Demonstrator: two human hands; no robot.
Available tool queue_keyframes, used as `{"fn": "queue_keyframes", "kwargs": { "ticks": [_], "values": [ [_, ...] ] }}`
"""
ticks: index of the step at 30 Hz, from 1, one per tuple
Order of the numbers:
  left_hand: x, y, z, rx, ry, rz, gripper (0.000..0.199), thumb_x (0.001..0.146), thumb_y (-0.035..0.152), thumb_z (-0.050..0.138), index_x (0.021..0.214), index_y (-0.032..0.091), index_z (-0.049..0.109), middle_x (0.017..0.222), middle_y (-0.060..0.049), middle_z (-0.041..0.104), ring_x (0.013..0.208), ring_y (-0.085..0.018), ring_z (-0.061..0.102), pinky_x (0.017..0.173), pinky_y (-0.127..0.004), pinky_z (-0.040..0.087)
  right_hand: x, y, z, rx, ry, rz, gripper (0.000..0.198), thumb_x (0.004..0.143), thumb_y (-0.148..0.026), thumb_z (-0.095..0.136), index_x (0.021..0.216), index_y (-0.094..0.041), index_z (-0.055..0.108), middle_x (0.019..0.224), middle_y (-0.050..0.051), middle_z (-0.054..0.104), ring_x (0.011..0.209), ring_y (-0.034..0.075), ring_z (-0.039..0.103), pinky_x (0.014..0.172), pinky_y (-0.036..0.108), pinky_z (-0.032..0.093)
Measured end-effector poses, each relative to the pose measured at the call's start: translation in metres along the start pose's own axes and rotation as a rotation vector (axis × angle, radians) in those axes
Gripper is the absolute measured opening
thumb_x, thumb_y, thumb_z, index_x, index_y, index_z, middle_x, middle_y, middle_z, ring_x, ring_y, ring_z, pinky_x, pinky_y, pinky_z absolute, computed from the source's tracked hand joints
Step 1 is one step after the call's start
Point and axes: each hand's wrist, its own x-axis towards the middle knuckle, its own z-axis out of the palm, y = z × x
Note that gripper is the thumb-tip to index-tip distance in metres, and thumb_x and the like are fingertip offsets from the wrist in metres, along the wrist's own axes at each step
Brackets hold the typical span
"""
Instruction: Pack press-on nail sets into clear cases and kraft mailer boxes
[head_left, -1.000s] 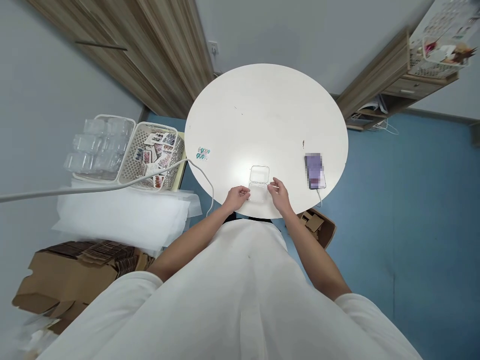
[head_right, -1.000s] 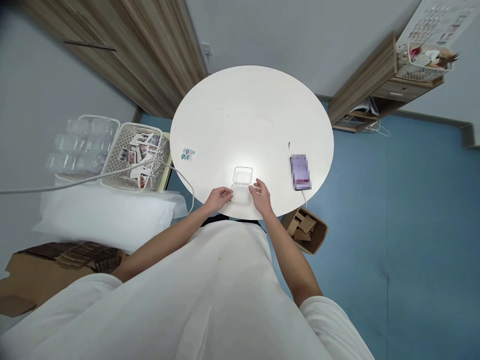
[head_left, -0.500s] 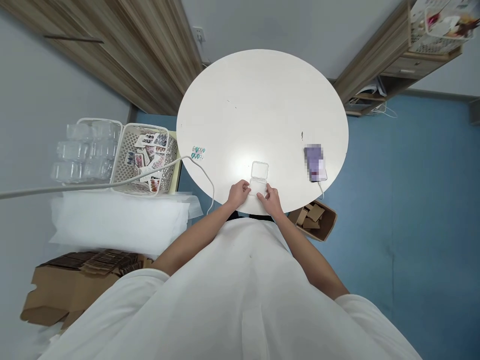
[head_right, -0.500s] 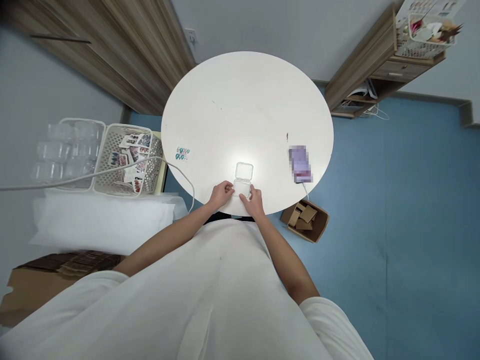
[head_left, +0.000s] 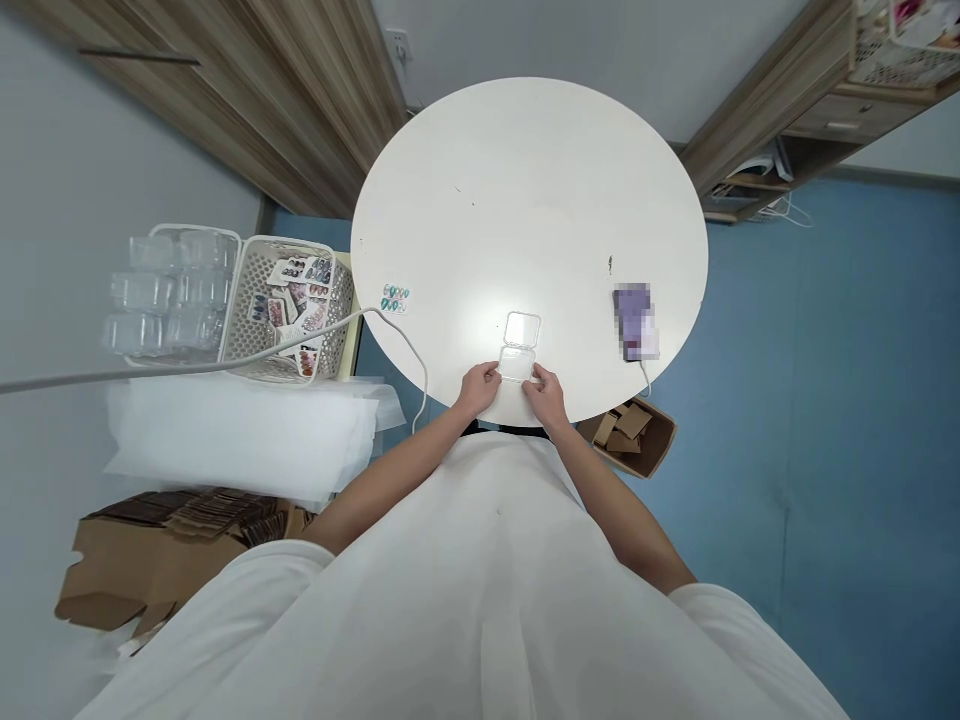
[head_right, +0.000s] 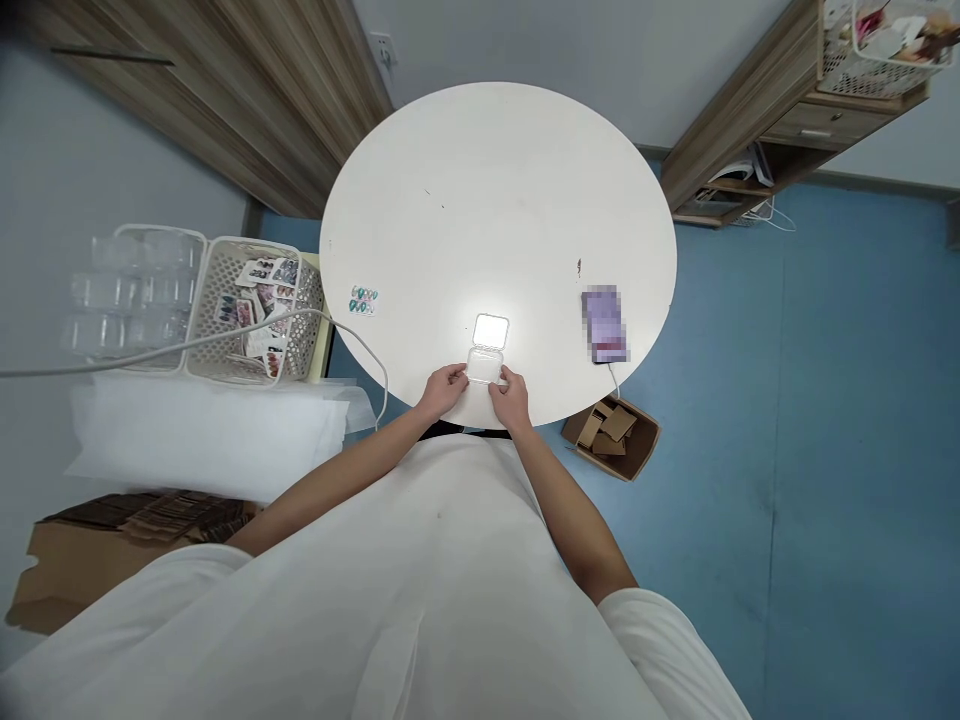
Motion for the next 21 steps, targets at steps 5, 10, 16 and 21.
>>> {"fn": "queue_keyframes", "kwargs": {
  "ticks": [5, 10, 16, 21],
  "values": [
    [0.01, 0.013, 0.004, -0.004, 0.047, 0.016, 0.038, 0.075, 0.021, 0.052, 0.112, 0.017, 0.058, 0.098, -0.006, 0.063, 0.088, -0.017, 0.058, 0.085, -0.033, 0.042, 0.014, -0.008, -0.005, -0.009, 0.015, -0.021, 0.053, 0.071, -0.029, 0.05, 0.124, -0.024, 0.048, 0.116, 0.007, 0.047, 0.086, 0.017, 0.057, 0.086, 0.036, 0.045],
    [0.015, 0.021, 0.008, -0.001, 0.056, 0.04, 0.038, 0.075, 0.019, 0.05, 0.112, 0.018, 0.059, 0.1, -0.006, 0.061, 0.087, -0.017, 0.057, 0.084, -0.033, 0.042, 0.022, -0.012, -0.009, -0.005, 0.016, -0.021, 0.056, 0.07, -0.028, 0.049, 0.126, -0.021, 0.045, 0.116, 0.008, 0.044, 0.089, 0.017, 0.056, 0.084, 0.034, 0.046],
    [0.014, 0.024, 0.01, 0.009, 0.082, 0.056, 0.034, 0.072, 0.017, 0.05, 0.104, 0.019, 0.063, 0.092, -0.004, 0.061, 0.089, -0.018, 0.057, 0.086, -0.034, 0.042, 0.023, -0.012, -0.009, 0.0, -0.004, -0.047, 0.059, 0.07, -0.027, 0.049, 0.128, -0.022, 0.043, 0.112, 0.008, 0.043, 0.089, 0.017, 0.056, 0.085, 0.034, 0.047],
    [0.011, 0.022, 0.014, 0.012, 0.129, 0.002, 0.041, 0.075, 0.019, 0.052, 0.116, 0.017, 0.055, 0.104, -0.008, 0.059, 0.099, -0.019, 0.055, 0.09, -0.034, 0.041, 0.022, -0.008, -0.009, 0.048, -0.021, -0.054, 0.06, 0.071, -0.027, 0.05, 0.13, -0.021, 0.04, 0.117, 0.01, 0.041, 0.092, 0.017, 0.057, 0.084, 0.032, 0.048]
  ]
}}
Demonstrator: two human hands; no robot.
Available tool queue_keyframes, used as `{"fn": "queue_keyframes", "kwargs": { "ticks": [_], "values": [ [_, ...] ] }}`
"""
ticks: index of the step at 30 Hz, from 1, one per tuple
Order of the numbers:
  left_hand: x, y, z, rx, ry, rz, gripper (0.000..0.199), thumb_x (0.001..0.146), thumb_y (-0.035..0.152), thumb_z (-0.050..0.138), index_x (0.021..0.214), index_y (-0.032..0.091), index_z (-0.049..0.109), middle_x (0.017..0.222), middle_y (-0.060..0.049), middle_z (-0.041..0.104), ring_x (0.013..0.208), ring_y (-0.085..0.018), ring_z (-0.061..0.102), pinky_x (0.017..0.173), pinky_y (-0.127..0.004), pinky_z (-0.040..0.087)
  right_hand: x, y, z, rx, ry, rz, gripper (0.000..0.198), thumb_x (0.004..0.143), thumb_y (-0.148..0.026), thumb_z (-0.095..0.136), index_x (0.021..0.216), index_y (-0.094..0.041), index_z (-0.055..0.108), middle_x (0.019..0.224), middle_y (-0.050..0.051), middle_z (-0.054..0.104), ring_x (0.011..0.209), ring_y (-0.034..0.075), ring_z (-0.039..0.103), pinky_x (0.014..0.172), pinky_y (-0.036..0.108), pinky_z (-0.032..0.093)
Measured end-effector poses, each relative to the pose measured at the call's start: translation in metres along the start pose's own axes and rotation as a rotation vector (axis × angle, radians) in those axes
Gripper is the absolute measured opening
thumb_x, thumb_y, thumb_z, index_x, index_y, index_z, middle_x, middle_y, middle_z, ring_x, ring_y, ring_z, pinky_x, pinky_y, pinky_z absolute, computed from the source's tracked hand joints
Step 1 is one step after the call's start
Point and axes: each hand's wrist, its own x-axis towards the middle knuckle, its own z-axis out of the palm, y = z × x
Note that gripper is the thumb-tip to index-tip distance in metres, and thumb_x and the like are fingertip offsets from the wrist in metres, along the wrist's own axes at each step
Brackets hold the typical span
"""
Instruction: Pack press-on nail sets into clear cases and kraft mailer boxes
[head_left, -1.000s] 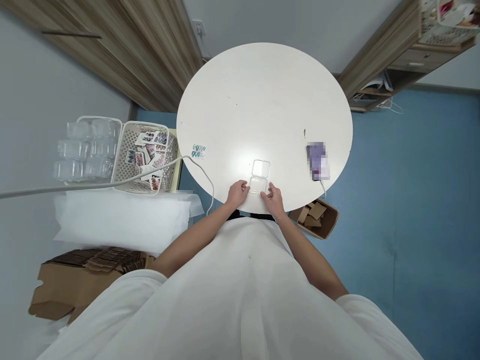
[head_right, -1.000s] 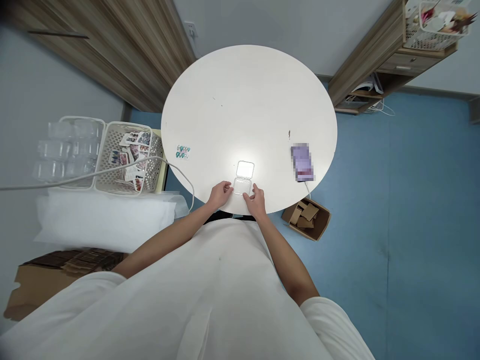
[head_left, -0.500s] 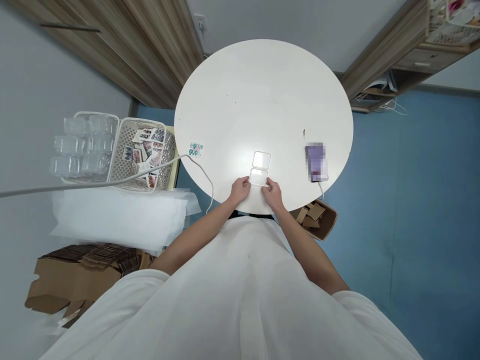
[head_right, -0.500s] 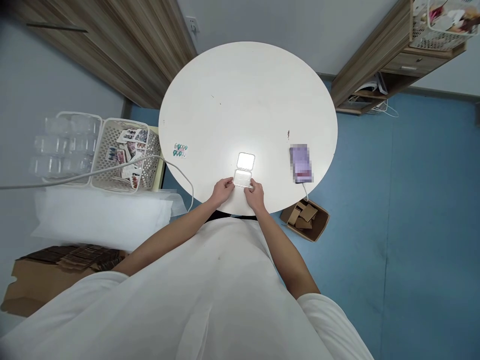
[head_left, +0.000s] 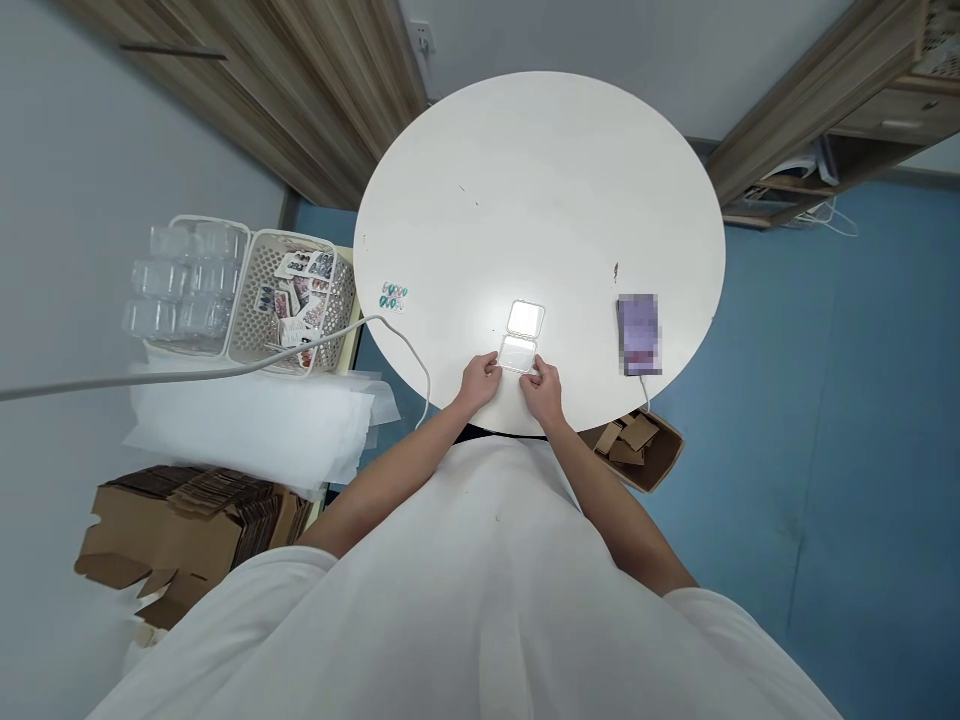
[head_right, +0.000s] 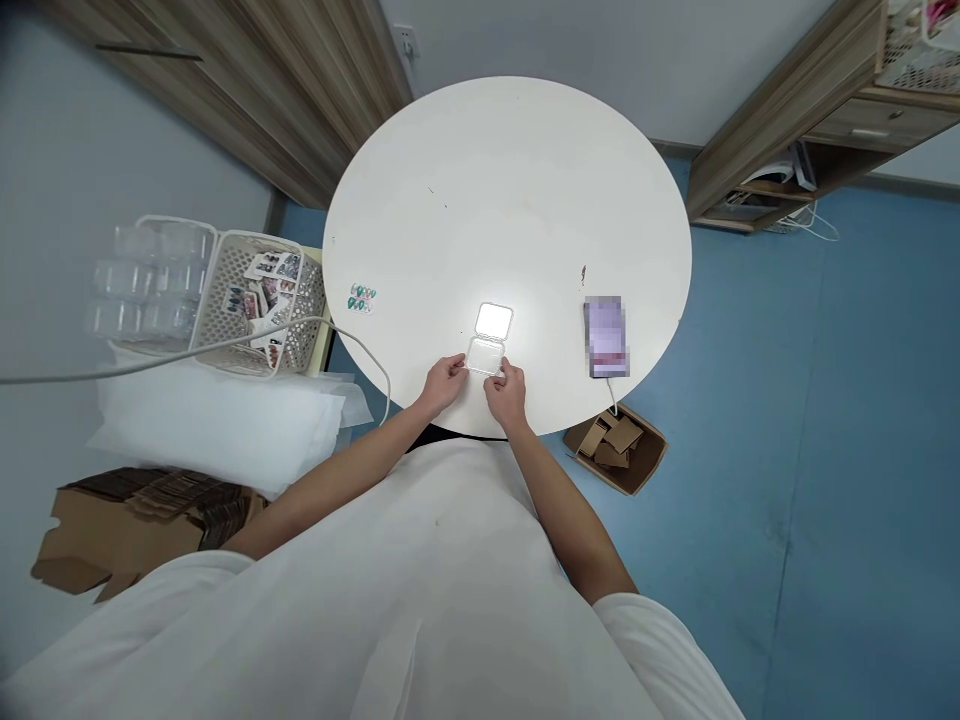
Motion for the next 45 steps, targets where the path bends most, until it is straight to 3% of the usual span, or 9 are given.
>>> {"fn": "queue_keyframes", "kwargs": {
  "ticks": [8, 15, 18, 21, 26, 29, 34, 39, 45],
  "values": [
    [-0.006, -0.014, -0.017, 0.014, -0.023, -0.029, 0.04, 0.075, 0.02, 0.054, 0.115, 0.016, 0.054, 0.109, -0.009, 0.057, 0.094, -0.016, 0.057, 0.087, -0.032, 0.043, -0.004, 0.007, -0.001, 0.002, 0.039, -0.043, 0.059, 0.073, -0.028, 0.05, 0.13, -0.022, 0.036, 0.113, 0.008, 0.044, 0.085, 0.014, 0.056, 0.08, 0.033, 0.049],
    [0.01, -0.032, -0.085, 0.038, 0.077, 0.035, 0.034, 0.076, 0.023, 0.053, 0.109, 0.017, 0.057, 0.097, -0.008, 0.059, 0.083, -0.014, 0.056, 0.077, -0.029, 0.047, -0.017, -0.01, 0.008, -0.15, 0.219, -0.282, 0.05, 0.076, -0.028, 0.048, 0.125, -0.023, 0.039, 0.099, 0.005, 0.047, 0.071, 0.013, 0.048, 0.072, 0.034, 0.048],
    [0.028, -0.04, -0.128, 0.108, 0.178, 0.106, 0.034, 0.077, 0.025, 0.052, 0.11, 0.016, 0.056, 0.097, -0.009, 0.058, 0.084, -0.016, 0.056, 0.076, -0.03, 0.047, -0.014, -0.034, 0.035, -0.208, 0.104, -0.371, 0.047, 0.077, -0.028, 0.047, 0.123, -0.024, 0.041, 0.096, 0.004, 0.048, 0.068, 0.013, 0.046, 0.068, 0.033, 0.047],
    [0.05, -0.045, -0.169, 0.214, 0.222, 0.163, 0.037, 0.075, 0.025, 0.054, 0.112, 0.015, 0.055, 0.101, -0.01, 0.056, 0.087, -0.018, 0.055, 0.08, -0.032, 0.046, 0.0, -0.057, 0.077, -0.286, -0.063, -0.36, 0.047, 0.078, -0.029, 0.047, 0.124, -0.025, 0.041, 0.099, 0.005, 0.049, 0.07, 0.014, 0.047, 0.067, 0.033, 0.046],
    [0.085, -0.043, -0.212, 0.295, 0.169, 0.205, 0.053, 0.071, 0.022, 0.061, 0.122, 0.017, 0.047, 0.111, -0.01, 0.05, 0.094, -0.022, 0.053, 0.091, -0.035, 0.04, 0.039, -0.08, 0.144, -0.457, -0.172, -0.366, 0.052, 0.075, -0.029, 0.053, 0.125, -0.022, 0.041, 0.11, 0.01, 0.047, 0.096, 0.022, 0.048, 0.087, 0.041, 0.042],
    [0.102, -0.04, -0.224, 0.341, 0.059, 0.234, 0.064, 0.068, 0.02, 0.065, 0.128, 0.016, 0.041, 0.114, -0.011, 0.048, 0.106, -0.026, 0.048, 0.094, -0.036, 0.036, 0.062, -0.09, 0.172, -0.534, -0.16, -0.395, 0.056, 0.074, -0.031, 0.057, 0.127, -0.022, 0.04, 0.116, 0.011, 0.044, 0.109, 0.027, 0.041, 0.093, 0.044, 0.037],
    [0.12, -0.036, -0.232, 0.471, -0.13, 0.228, 0.072, 0.075, 0.023, 0.061, 0.137, 0.018, 0.026, 0.117, -0.012, 0.046, 0.105, -0.027, 0.049, 0.084, -0.034, 0.04, 0.085, -0.103, 0.201, -0.671, -0.099, -0.322, 0.062, 0.074, -0.037, 0.058, 0.13, -0.023, 0.034, 0.117, 0.011, 0.044, 0.108, 0.028, 0.042, 0.088, 0.045, 0.037],
    [0.127, -0.034, -0.234, 0.553, -0.169, 0.247, 0.069, 0.077, 0.026, 0.059, 0.137, 0.02, 0.026, 0.112, -0.011, 0.049, 0.099, -0.025, 0.051, 0.077, -0.033, 0.042, 0.087, -0.108, 0.215, -0.852, -0.037, -0.239, 0.062, 0.075, -0.036, 0.058, 0.131, -0.025, 0.033, 0.115, 0.01, 0.045, 0.104, 0.029, 0.041, 0.082, 0.044, 0.037],
    [0.126, -0.032, -0.233, 0.56, -0.167, 0.258, 0.06, 0.077, 0.024, 0.058, 0.132, 0.02, 0.034, 0.11, -0.01, 0.05, 0.091, -0.022, 0.054, 0.072, -0.031, 0.043, 0.085, -0.105, 0.22, -0.874, -0.008, -0.234, 0.062, 0.075, -0.032, 0.057, 0.131, -0.027, 0.031, 0.112, 0.01, 0.045, 0.1, 0.028, 0.041, 0.077, 0.042, 0.037]
  ]
}}
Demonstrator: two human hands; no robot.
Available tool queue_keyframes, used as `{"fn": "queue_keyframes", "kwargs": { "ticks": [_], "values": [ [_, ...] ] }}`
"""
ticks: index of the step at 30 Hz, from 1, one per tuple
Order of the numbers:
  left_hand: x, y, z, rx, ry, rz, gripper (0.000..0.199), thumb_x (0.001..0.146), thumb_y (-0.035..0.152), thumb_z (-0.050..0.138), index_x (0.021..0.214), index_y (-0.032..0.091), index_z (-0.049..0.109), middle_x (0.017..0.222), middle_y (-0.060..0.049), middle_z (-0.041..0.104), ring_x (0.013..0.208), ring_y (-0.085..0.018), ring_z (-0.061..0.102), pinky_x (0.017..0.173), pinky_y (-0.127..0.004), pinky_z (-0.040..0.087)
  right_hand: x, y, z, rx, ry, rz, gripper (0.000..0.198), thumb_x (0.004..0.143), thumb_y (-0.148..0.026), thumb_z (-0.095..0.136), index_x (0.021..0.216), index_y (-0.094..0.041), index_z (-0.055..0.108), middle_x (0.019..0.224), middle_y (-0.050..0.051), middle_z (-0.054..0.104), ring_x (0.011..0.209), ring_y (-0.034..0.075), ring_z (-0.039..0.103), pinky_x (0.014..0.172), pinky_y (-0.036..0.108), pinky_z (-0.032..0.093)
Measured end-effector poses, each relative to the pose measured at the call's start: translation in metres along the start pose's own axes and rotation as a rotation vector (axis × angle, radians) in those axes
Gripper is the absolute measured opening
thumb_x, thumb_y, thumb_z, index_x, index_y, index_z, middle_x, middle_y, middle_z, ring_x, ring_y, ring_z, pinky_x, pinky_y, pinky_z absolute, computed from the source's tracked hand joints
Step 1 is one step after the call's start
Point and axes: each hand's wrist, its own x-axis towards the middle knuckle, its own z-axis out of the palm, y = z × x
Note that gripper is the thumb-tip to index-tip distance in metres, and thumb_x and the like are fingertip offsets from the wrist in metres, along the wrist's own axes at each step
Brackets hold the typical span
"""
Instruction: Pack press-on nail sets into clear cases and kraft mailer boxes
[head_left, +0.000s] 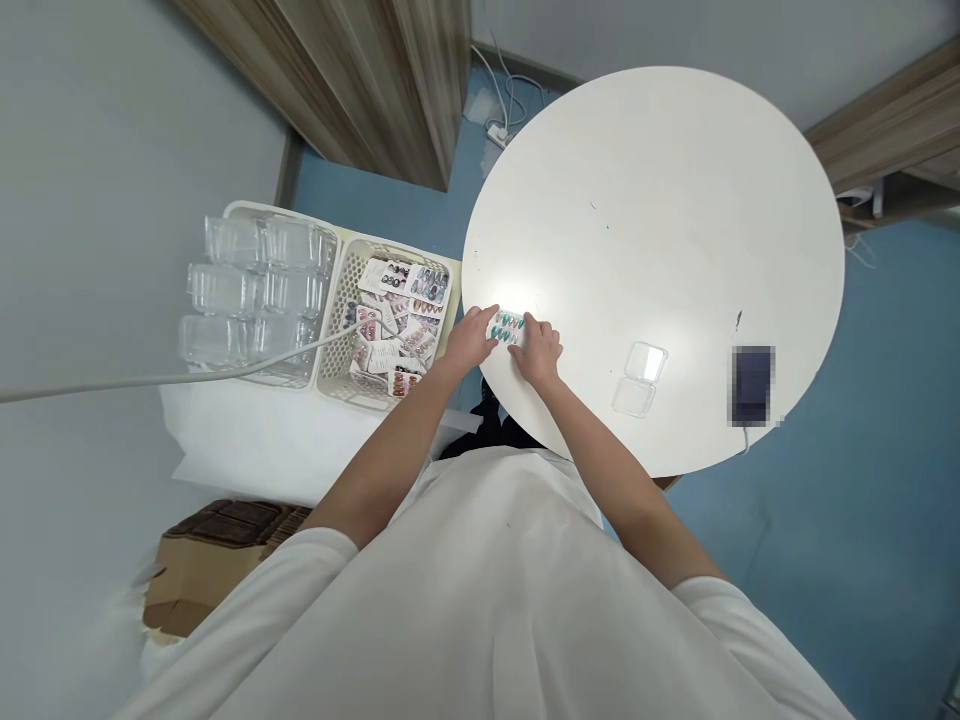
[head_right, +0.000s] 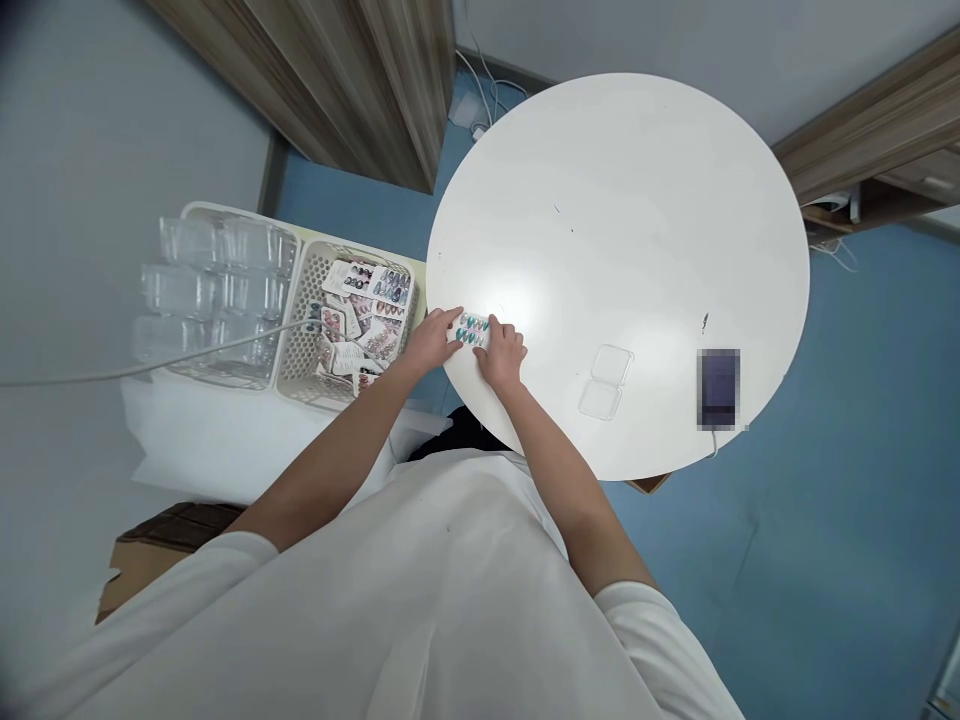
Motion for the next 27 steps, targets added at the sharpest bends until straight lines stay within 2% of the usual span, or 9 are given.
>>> {"fn": "queue_keyframes", "kwargs": {
  "ticks": [8, 13, 16, 20, 23, 27],
  "values": [
    [-0.007, 0.004, 0.005, -0.017, 0.072, 0.025, 0.055, 0.077, 0.016, 0.054, 0.129, 0.021, 0.036, 0.111, -0.009, 0.052, 0.088, -0.02, 0.054, 0.069, -0.029, 0.044, -0.005, 0.004, 0.005, 0.113, 0.068, -0.018, 0.054, 0.076, -0.029, 0.055, 0.127, -0.025, 0.035, 0.112, 0.009, 0.049, 0.1, 0.027, 0.043, 0.079, 0.042, 0.036],
    [-0.012, 0.0, 0.01, -0.038, 0.126, 0.079, 0.056, 0.077, 0.015, 0.053, 0.129, 0.021, 0.034, 0.108, -0.008, 0.052, 0.082, -0.018, 0.054, 0.071, -0.031, 0.044, -0.011, 0.003, 0.012, 0.197, 0.101, -0.046, 0.049, 0.079, -0.023, 0.049, 0.126, -0.022, 0.035, 0.102, 0.008, 0.056, 0.096, 0.025, 0.047, 0.085, 0.044, 0.032],
    [-0.013, -0.003, 0.013, -0.061, 0.131, 0.097, 0.059, 0.075, 0.013, 0.054, 0.13, 0.021, 0.034, 0.106, -0.008, 0.053, 0.074, -0.015, 0.053, 0.072, -0.032, 0.044, -0.011, 0.006, 0.011, 0.246, 0.096, -0.058, 0.052, 0.078, -0.022, 0.05, 0.127, -0.022, 0.035, 0.098, 0.007, 0.058, 0.095, 0.025, 0.049, 0.087, 0.046, 0.032],
    [-0.014, -0.004, 0.019, -0.098, 0.122, 0.131, 0.059, 0.073, 0.013, 0.055, 0.128, 0.02, 0.037, 0.101, -0.006, 0.054, 0.073, -0.015, 0.052, 0.074, -0.033, 0.043, -0.012, 0.02, 0.004, 0.336, 0.049, -0.119, 0.06, 0.074, -0.018, 0.051, 0.131, -0.02, 0.031, 0.108, 0.008, 0.056, 0.094, 0.023, 0.051, 0.088, 0.043, 0.036],
    [-0.015, 0.002, 0.025, -0.13, 0.123, 0.149, 0.06, 0.072, 0.013, 0.056, 0.129, 0.02, 0.038, 0.099, -0.006, 0.054, 0.071, -0.014, 0.051, 0.074, -0.033, 0.044, -0.018, 0.032, -0.002, 0.386, 0.024, -0.169, 0.065, 0.074, -0.018, 0.05, 0.135, -0.02, 0.026, 0.114, 0.009, 0.052, 0.097, 0.023, 0.051, 0.086, 0.04, 0.041],
    [-0.02, 0.015, 0.033, -0.153, 0.103, 0.187, 0.062, 0.072, 0.015, 0.057, 0.13, 0.021, 0.036, 0.1, -0.005, 0.053, 0.067, -0.012, 0.05, 0.073, -0.033, 0.044, -0.034, 0.045, -0.012, 0.41, 0.031, -0.166, 0.067, 0.078, -0.022, 0.05, 0.138, -0.02, 0.02, 0.111, 0.009, 0.051, 0.097, 0.022, 0.051, 0.085, 0.04, 0.043]
  ]
}}
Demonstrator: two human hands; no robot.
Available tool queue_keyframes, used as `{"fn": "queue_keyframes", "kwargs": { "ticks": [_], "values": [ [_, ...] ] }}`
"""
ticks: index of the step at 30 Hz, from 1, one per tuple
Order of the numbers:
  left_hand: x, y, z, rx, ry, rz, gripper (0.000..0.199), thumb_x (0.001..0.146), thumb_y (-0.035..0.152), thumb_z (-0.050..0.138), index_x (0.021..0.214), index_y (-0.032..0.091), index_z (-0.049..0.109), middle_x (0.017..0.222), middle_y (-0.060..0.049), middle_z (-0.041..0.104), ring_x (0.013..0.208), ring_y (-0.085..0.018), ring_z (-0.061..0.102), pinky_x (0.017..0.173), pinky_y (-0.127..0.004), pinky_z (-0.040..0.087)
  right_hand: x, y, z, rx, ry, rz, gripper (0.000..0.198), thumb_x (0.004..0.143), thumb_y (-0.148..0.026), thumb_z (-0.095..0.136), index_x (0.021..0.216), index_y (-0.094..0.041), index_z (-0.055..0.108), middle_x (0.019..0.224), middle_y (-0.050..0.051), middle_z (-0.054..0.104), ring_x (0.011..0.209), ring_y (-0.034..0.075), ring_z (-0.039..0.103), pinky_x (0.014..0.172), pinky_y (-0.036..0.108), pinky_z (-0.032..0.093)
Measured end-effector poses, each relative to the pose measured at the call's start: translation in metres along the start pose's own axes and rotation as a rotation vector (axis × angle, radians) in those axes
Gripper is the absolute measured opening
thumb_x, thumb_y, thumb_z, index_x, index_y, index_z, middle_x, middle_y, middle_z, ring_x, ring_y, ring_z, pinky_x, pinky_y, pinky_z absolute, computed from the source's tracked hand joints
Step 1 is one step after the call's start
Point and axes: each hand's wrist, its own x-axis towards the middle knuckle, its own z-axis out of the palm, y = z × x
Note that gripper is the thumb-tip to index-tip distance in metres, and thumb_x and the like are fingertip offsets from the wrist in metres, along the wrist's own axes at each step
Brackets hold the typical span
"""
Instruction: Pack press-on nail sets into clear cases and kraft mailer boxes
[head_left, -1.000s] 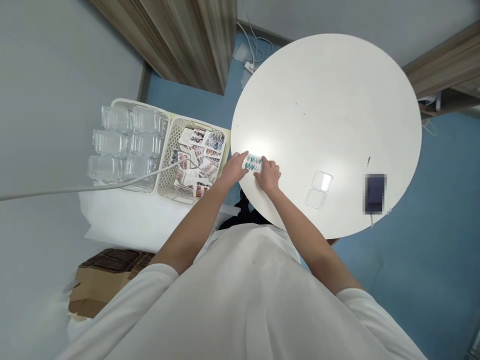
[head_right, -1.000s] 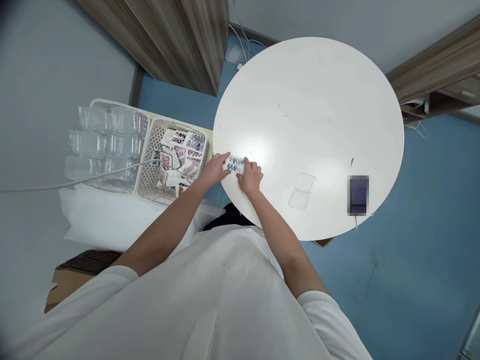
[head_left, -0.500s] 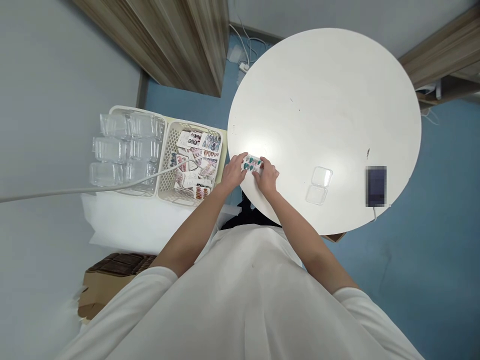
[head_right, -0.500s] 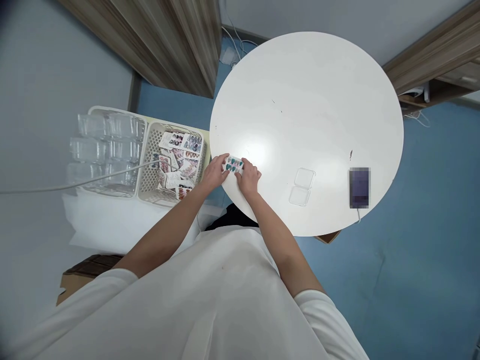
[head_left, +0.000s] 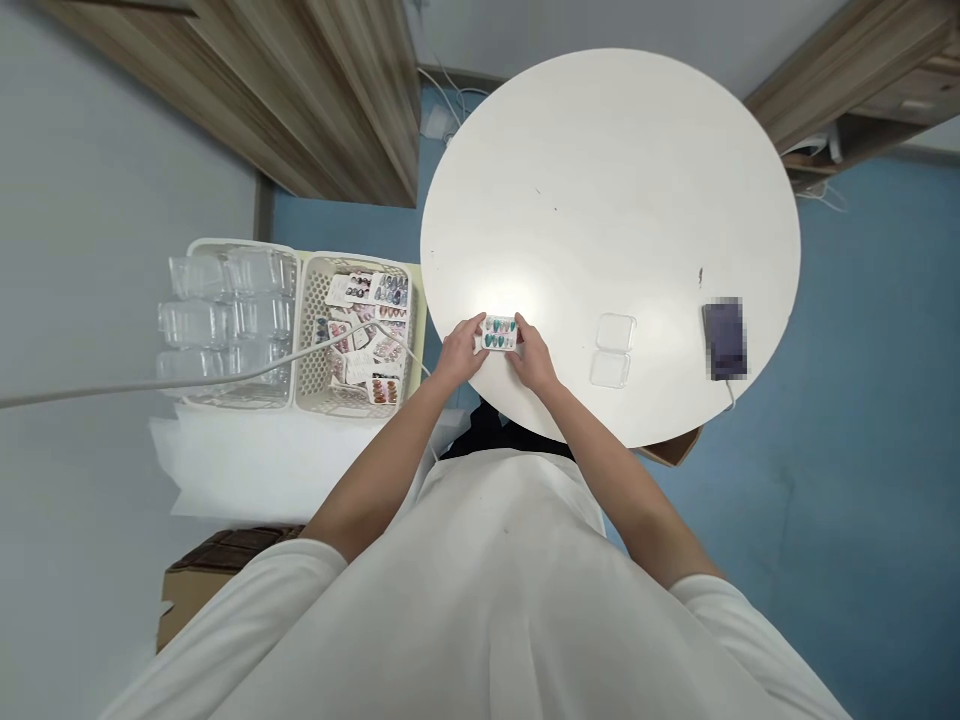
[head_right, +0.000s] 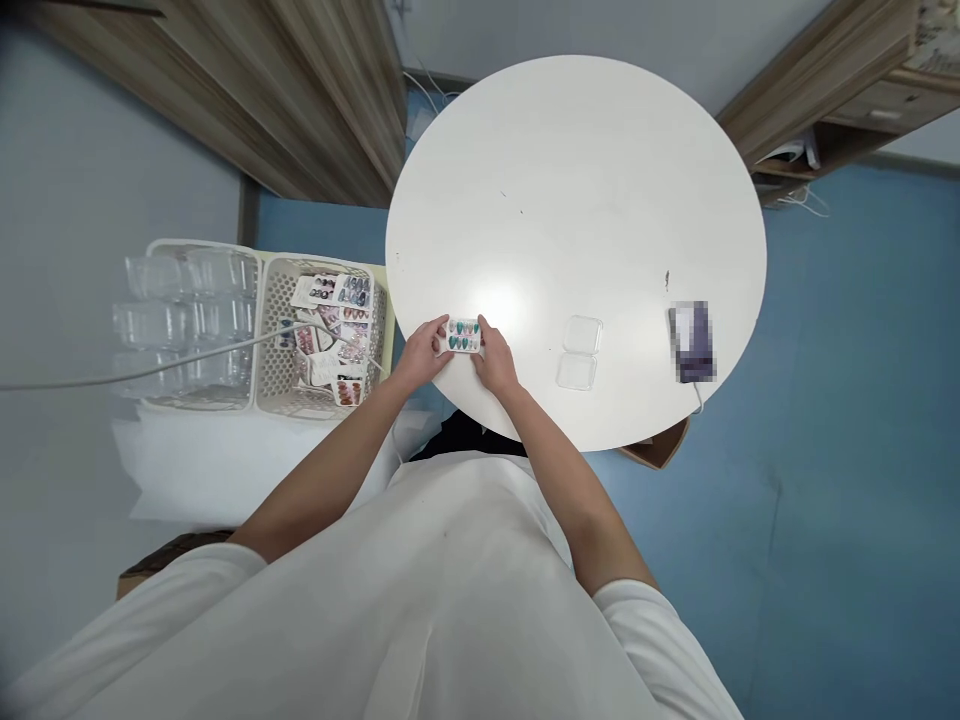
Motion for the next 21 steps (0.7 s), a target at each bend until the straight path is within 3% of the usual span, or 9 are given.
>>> {"fn": "queue_keyframes", "kwargs": {
  "ticks": [10, 16, 21],
  "values": [
    [-0.01, 0.057, 0.043, -0.052, -0.163, 0.162, 0.06, 0.074, 0.018, 0.054, 0.131, 0.021, 0.035, 0.099, -0.005, 0.052, 0.067, -0.012, 0.047, 0.068, -0.029, 0.045, -0.066, 0.039, -0.059, -0.032, 0.059, 0.06, 0.062, 0.081, -0.028, 0.05, 0.137, -0.023, 0.023, 0.112, 0.009, 0.053, 0.087, 0.019, 0.055, 0.082, 0.039, 0.045],
    [-0.011, 0.099, 0.086, -0.004, -0.243, 0.181, 0.057, 0.074, 0.02, 0.055, 0.129, 0.021, 0.038, 0.101, -0.005, 0.053, 0.074, -0.015, 0.052, 0.072, -0.032, 0.046, -0.096, 0.083, -0.108, -0.121, 0.058, 0.012, 0.063, 0.074, -0.031, 0.059, 0.132, -0.025, 0.033, 0.117, 0.009, 0.049, 0.107, 0.026, 0.046, 0.088, 0.045, 0.042],
    [-0.004, 0.124, 0.115, 0.058, -0.253, 0.208, 0.058, 0.074, 0.025, 0.057, 0.128, 0.019, 0.038, 0.103, -0.007, 0.052, 0.086, -0.018, 0.053, 0.076, -0.033, 0.046, -0.1, 0.121, -0.135, -0.176, 0.054, -0.017, 0.065, 0.068, -0.033, 0.064, 0.127, -0.023, 0.041, 0.122, 0.01, 0.042, 0.113, 0.029, 0.039, 0.092, 0.047, 0.038]
  ]
}}
